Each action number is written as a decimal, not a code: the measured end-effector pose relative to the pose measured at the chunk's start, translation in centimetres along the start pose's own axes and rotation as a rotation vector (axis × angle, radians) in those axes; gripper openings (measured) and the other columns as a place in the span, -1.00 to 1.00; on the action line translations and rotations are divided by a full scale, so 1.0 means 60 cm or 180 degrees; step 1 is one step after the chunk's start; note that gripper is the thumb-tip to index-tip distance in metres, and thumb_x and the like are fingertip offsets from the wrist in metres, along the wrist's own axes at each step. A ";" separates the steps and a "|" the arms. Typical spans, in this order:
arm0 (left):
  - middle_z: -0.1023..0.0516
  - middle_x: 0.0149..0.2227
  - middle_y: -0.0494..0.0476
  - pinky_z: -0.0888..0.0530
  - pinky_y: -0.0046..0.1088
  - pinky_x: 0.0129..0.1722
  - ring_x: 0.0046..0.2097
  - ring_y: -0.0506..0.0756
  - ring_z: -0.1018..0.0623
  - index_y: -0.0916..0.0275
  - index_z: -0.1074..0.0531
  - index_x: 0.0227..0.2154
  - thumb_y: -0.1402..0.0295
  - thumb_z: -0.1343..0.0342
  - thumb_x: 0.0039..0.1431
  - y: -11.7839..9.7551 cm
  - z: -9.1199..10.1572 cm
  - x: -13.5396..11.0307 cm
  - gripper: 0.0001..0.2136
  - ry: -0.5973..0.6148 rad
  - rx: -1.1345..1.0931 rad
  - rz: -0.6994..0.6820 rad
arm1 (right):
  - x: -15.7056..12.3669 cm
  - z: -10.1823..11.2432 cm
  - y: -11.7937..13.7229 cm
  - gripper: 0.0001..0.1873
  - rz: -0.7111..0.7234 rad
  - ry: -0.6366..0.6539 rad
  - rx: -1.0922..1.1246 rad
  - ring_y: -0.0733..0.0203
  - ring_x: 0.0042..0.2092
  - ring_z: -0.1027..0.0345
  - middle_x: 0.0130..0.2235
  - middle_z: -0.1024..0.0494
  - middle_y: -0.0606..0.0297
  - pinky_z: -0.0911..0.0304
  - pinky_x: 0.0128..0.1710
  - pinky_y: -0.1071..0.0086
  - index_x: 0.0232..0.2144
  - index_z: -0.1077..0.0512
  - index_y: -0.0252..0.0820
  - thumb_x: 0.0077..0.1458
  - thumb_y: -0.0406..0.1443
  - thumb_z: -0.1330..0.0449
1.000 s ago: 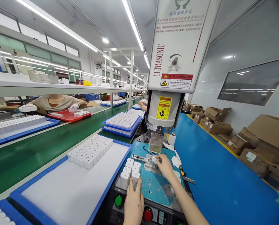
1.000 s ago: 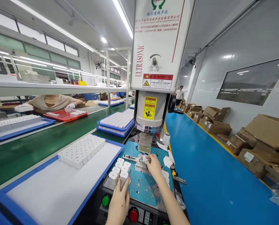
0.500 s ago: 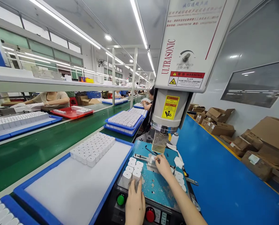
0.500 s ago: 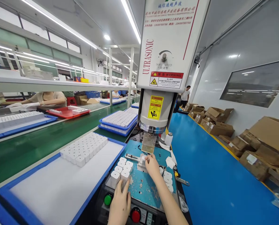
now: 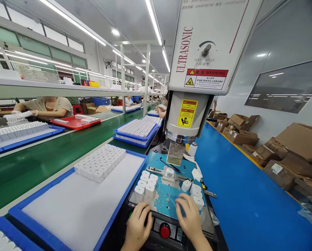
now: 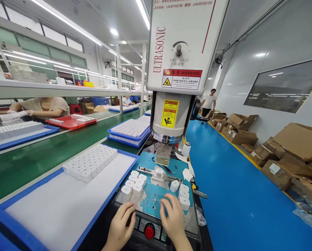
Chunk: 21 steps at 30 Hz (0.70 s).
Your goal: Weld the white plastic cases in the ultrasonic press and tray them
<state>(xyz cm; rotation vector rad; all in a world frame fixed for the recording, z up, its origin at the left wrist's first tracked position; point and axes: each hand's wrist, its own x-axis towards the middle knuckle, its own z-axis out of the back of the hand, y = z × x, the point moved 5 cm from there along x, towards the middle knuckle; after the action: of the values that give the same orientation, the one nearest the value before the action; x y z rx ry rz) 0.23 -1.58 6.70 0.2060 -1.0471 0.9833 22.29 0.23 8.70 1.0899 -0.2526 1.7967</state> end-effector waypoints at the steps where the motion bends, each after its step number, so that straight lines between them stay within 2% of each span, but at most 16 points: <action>1: -0.54 -0.26 0.17 -0.51 -0.38 -0.13 -0.16 0.09 -0.54 0.22 -0.47 -0.31 0.51 0.01 0.13 0.005 0.009 0.000 -0.82 -0.0156 -0.0002 -0.0310 | -0.028 0.008 0.006 -0.85 0.0168 -0.0015 -0.0049 0.07 -0.14 -0.35 -0.18 -0.42 0.14 -0.29 -0.19 0.22 -0.26 -0.41 -0.09 0.15 -0.33 -0.06; 3: -0.54 -0.33 0.14 -0.51 -0.35 -0.14 -0.21 0.08 -0.54 0.21 -0.47 -0.37 0.53 0.00 0.09 0.016 0.015 0.002 -0.83 -0.0398 0.0109 -0.0740 | -0.072 0.020 0.009 -0.85 0.0363 -0.0031 -0.0156 0.07 -0.20 -0.36 -0.23 -0.43 0.14 -0.30 -0.25 0.22 -0.26 -0.42 -0.09 0.10 -0.34 -0.09; 4: -0.54 -0.34 0.13 -0.51 -0.33 -0.14 -0.22 0.08 -0.54 0.20 -0.47 -0.39 0.53 -0.01 0.08 0.023 0.012 0.004 -0.83 -0.0423 0.0224 -0.0818 | -0.086 0.023 0.007 -0.85 0.0394 -0.0042 -0.0211 0.07 -0.23 -0.37 -0.25 -0.43 0.14 -0.31 -0.28 0.23 -0.26 -0.42 -0.09 0.08 -0.34 -0.11; 8: -0.56 -0.24 0.16 -0.49 -0.26 -0.07 -0.17 0.11 -0.54 0.16 -0.50 -0.31 0.52 0.00 0.07 0.044 -0.024 0.017 -0.78 -0.0041 0.0612 -0.0808 | -0.103 0.019 -0.005 -0.86 0.0241 -0.0009 -0.0386 0.06 -0.26 -0.37 -0.29 -0.44 0.15 -0.31 -0.31 0.20 -0.30 -0.42 -0.07 0.02 -0.33 -0.15; 10: -0.55 -0.22 0.16 -0.48 -0.25 -0.07 -0.16 0.11 -0.54 0.16 -0.50 -0.27 0.54 0.02 0.08 0.045 -0.031 0.015 -0.75 -0.0016 0.0604 -0.0846 | -0.096 0.015 -0.007 -0.89 0.0133 0.0062 -0.0370 0.07 -0.27 -0.37 -0.31 -0.45 0.18 -0.30 -0.30 0.19 -0.34 -0.42 -0.06 0.02 -0.33 -0.15; 13: -0.54 -0.25 0.17 -0.47 -0.26 -0.08 -0.15 0.11 -0.52 0.19 -0.48 -0.33 0.55 0.02 0.10 0.043 -0.020 0.000 -0.79 -0.0195 0.0498 -0.0712 | -0.070 0.021 -0.022 -0.89 -0.0095 0.0086 -0.0252 0.08 -0.26 -0.36 -0.31 -0.47 0.20 -0.27 -0.26 0.19 -0.36 -0.44 -0.06 0.07 -0.32 -0.11; 16: -0.54 -0.30 0.17 -0.48 -0.25 -0.11 -0.18 0.12 -0.52 0.20 -0.46 -0.39 0.54 0.01 0.10 0.028 -0.002 -0.018 -0.83 -0.0254 0.0355 -0.0462 | -0.015 0.034 -0.060 -0.82 -0.0340 0.0269 -0.0173 0.07 -0.16 -0.34 -0.24 -0.50 0.19 -0.24 -0.14 0.16 -0.33 -0.46 -0.06 0.13 -0.31 -0.05; 19: -0.53 -0.34 0.14 -0.46 -0.27 -0.16 -0.24 0.10 -0.51 0.17 -0.46 -0.40 0.54 0.01 0.08 -0.011 0.009 -0.027 -0.82 -0.0145 0.0125 -0.0540 | 0.055 0.037 -0.117 -0.75 -0.0620 0.0754 -0.0296 0.02 -0.02 -0.29 -0.13 -0.51 0.18 -0.16 -0.02 0.11 -0.21 -0.47 -0.04 0.11 -0.32 -0.04; 21: -0.53 -0.36 0.12 -0.45 -0.30 -0.19 -0.26 0.09 -0.51 0.16 -0.47 -0.41 0.54 0.00 0.06 -0.042 0.012 -0.026 -0.81 -0.0109 -0.0044 -0.0696 | 0.093 0.028 -0.152 -0.68 -0.0845 0.1178 -0.0321 -0.02 0.03 -0.26 -0.10 -0.51 0.18 -0.15 -0.02 0.12 -0.15 -0.46 -0.06 0.03 -0.36 -0.07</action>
<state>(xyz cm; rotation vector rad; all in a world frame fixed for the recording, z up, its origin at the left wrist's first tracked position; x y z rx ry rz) 1.44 -4.37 6.54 0.3202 -1.0385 0.7773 30.05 7.28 11.32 0.6683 0.0249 1.6868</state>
